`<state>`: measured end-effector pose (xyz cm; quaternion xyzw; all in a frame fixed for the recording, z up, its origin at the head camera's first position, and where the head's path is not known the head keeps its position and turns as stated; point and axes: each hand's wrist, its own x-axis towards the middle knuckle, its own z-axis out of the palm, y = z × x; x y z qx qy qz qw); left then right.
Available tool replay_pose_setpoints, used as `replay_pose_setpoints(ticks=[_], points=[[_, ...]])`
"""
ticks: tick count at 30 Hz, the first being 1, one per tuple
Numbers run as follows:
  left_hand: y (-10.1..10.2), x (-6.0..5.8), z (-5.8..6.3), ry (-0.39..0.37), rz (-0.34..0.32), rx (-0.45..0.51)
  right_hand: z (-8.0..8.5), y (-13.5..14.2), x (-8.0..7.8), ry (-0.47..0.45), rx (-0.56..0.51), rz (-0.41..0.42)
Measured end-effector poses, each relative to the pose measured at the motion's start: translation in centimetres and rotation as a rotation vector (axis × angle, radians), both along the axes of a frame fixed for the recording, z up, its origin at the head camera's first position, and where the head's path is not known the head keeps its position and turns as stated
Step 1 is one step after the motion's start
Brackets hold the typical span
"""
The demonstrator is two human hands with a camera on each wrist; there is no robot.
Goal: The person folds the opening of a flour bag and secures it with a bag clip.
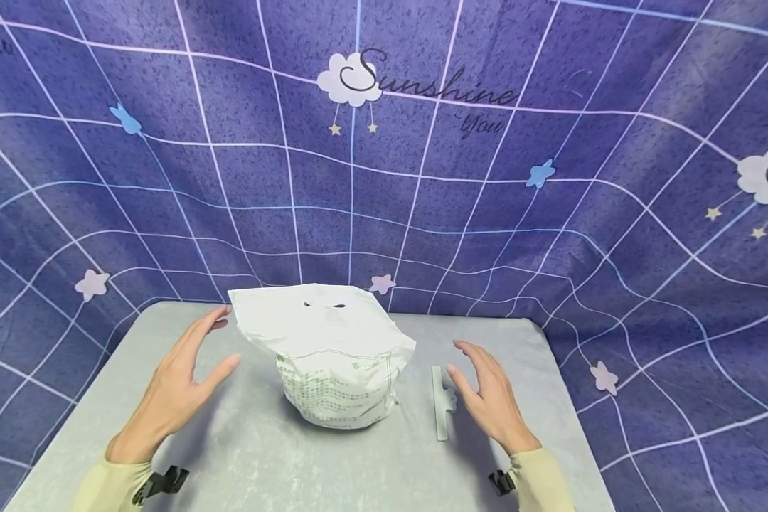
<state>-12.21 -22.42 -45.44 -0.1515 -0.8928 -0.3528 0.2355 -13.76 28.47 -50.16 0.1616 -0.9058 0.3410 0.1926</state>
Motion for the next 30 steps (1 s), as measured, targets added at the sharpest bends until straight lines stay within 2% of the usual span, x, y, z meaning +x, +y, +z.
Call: replay_pose_setpoints(ticks=[11,18,23,30], points=[[1.2,-0.6,1.9,0.046,-0.038,0.047,0.8,-1.1,0.0,-0.003,-0.019,0.034],[1.9,-1.5,4.1,0.144,-0.065,0.057,1.6,-2.5,-0.3,0.018,-0.056,0.080],[2.8,-2.1,5.2,0.196,-0.086,0.043,2.0,-3.5,-0.5,0.031,-0.069,0.116],[3.8,-2.7,6.2,0.220,-0.113,0.014,2.6,-4.2,-0.9,0.040,-0.058,0.146]])
